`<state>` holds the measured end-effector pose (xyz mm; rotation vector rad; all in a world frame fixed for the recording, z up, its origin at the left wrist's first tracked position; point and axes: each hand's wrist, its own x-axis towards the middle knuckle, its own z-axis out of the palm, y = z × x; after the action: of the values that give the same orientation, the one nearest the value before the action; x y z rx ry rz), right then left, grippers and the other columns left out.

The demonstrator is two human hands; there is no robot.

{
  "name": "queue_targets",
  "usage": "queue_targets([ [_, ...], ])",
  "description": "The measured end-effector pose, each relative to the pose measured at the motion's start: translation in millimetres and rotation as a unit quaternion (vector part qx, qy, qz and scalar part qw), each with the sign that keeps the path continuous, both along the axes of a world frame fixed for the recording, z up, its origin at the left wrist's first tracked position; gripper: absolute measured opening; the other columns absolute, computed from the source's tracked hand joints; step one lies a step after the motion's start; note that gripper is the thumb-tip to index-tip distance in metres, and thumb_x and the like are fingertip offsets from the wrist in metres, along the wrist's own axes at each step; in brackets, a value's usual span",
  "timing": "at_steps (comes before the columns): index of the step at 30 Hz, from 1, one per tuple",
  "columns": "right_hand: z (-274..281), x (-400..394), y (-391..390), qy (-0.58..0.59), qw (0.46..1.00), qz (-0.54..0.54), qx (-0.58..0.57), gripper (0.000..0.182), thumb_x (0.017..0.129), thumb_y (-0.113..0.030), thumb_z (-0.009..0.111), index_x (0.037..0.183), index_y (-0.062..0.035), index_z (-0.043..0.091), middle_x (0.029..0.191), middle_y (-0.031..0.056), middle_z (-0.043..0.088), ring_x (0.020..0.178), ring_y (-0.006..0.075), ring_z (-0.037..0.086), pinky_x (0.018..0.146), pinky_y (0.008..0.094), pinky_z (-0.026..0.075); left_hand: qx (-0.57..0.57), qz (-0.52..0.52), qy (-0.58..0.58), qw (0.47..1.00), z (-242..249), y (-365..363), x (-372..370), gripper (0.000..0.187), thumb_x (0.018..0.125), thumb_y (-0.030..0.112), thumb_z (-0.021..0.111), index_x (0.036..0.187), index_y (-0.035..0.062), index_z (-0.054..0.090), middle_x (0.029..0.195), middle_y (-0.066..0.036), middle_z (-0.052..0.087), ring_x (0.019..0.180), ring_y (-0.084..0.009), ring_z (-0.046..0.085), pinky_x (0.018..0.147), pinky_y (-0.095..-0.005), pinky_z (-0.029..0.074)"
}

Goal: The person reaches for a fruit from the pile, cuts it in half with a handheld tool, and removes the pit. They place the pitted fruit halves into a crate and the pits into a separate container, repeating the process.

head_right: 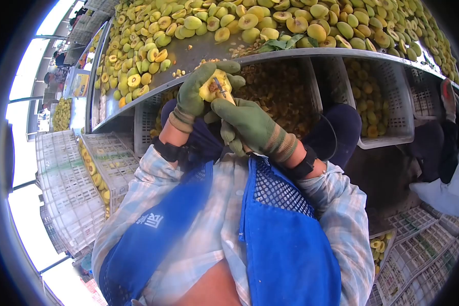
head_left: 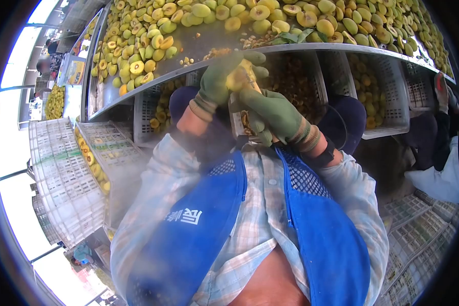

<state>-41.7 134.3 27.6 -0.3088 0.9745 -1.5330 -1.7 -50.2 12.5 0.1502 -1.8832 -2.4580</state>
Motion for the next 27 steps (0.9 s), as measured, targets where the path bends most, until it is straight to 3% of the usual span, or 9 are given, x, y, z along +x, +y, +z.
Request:
queue_targets([
  [2,0,0,1,-0.007,1.000,-0.004,-0.024,0.043,0.098,-0.039,0.053,0.102,0.0031,0.062,0.057,0.0025,0.055,0.035,0.0111,0.045,0.034,0.0236,0.036,-0.094,0.090,0.039,0.991,-1,13,2,0.056,0.102,0.042,0.041,0.128,-0.0060,0.052,0.112,-0.026,0.064,0.092,-0.0267,0.067,0.076,-0.0332,0.058],
  [4,1,-1,3,0.004,0.999,0.010,-0.031,0.043,0.098,-0.040,0.054,0.102,0.0016,0.063,0.057,0.0028,0.055,0.035,0.0111,0.046,0.034,0.0236,0.037,-0.102,0.127,0.056,0.985,1,16,4,0.057,0.103,0.043,0.040,0.131,-0.0045,0.050,0.113,-0.025,0.063,0.089,-0.0253,0.067,0.075,-0.0322,0.057],
  [7,0,6,-2,-0.003,1.000,-0.002,0.018,0.042,0.097,-0.041,0.055,0.102,-0.0008,0.064,0.057,0.0030,0.055,0.036,0.0113,0.048,0.034,0.0234,0.037,-0.004,0.133,0.041,0.990,-1,20,14,0.057,0.103,0.044,0.040,0.133,-0.0033,0.048,0.114,-0.024,0.064,0.088,-0.0233,0.066,0.076,-0.0311,0.056],
  [9,12,5,0,0.056,0.998,0.002,0.040,0.041,0.097,-0.041,0.055,0.101,-0.0019,0.064,0.058,0.0032,0.056,0.037,0.0114,0.049,0.034,0.0233,0.037,0.020,0.154,0.046,0.987,7,24,13,0.055,0.103,0.042,0.041,0.131,-0.0038,0.050,0.114,-0.023,0.064,0.088,-0.0222,0.066,0.077,-0.0308,0.055],
  [12,22,1,2,0.070,0.995,0.031,0.064,0.040,0.097,-0.040,0.055,0.101,-0.0018,0.064,0.058,0.0031,0.056,0.038,0.0117,0.050,0.034,0.0231,0.038,-0.073,0.155,0.058,0.984,11,22,11,0.052,0.103,0.039,0.040,0.128,-0.0043,0.054,0.113,-0.022,0.066,0.091,-0.0220,0.066,0.080,-0.0314,0.055],
  [16,5,-5,7,-0.030,0.998,0.062,0.006,0.040,0.097,-0.040,0.054,0.099,-0.0005,0.062,0.059,0.0029,0.056,0.039,0.0118,0.051,0.035,0.0232,0.038,-0.115,0.141,0.064,0.981,8,23,14,0.049,0.104,0.037,0.040,0.124,-0.0044,0.057,0.111,-0.021,0.067,0.095,-0.0220,0.066,0.082,-0.0315,0.054],
  [21,-3,-2,4,-0.019,0.999,0.042,-0.013,0.040,0.098,-0.038,0.054,0.100,0.0009,0.063,0.059,0.0028,0.056,0.038,0.0119,0.051,0.033,0.0240,0.038,-0.143,0.135,0.113,0.974,3,20,10,0.049,0.104,0.037,0.039,0.123,-0.0040,0.058,0.110,-0.020,0.068,0.096,-0.0211,0.065,0.082,-0.0308,0.054],
  [24,4,1,4,-0.021,0.999,0.029,0.014,0.040,0.098,-0.037,0.053,0.101,0.0016,0.064,0.059,0.0023,0.056,0.038,0.0117,0.051,0.033,0.0239,0.038,-0.303,0.099,0.117,0.941,5,12,11,0.048,0.104,0.036,0.038,0.123,-0.0041,0.058,0.111,-0.018,0.068,0.097,-0.0207,0.065,0.082,-0.0308,0.053],
  [27,13,-1,7,-0.047,0.998,0.037,0.013,0.041,0.099,-0.037,0.052,0.101,0.0024,0.063,0.059,0.0016,0.056,0.038,0.0115,0.051,0.033,0.0232,0.039,-0.164,0.136,0.090,0.973,9,23,9,0.047,0.104,0.034,0.036,0.123,-0.0039,0.058,0.112,-0.018,0.068,0.097,-0.0208,0.065,0.083,-0.0310,0.053],
])
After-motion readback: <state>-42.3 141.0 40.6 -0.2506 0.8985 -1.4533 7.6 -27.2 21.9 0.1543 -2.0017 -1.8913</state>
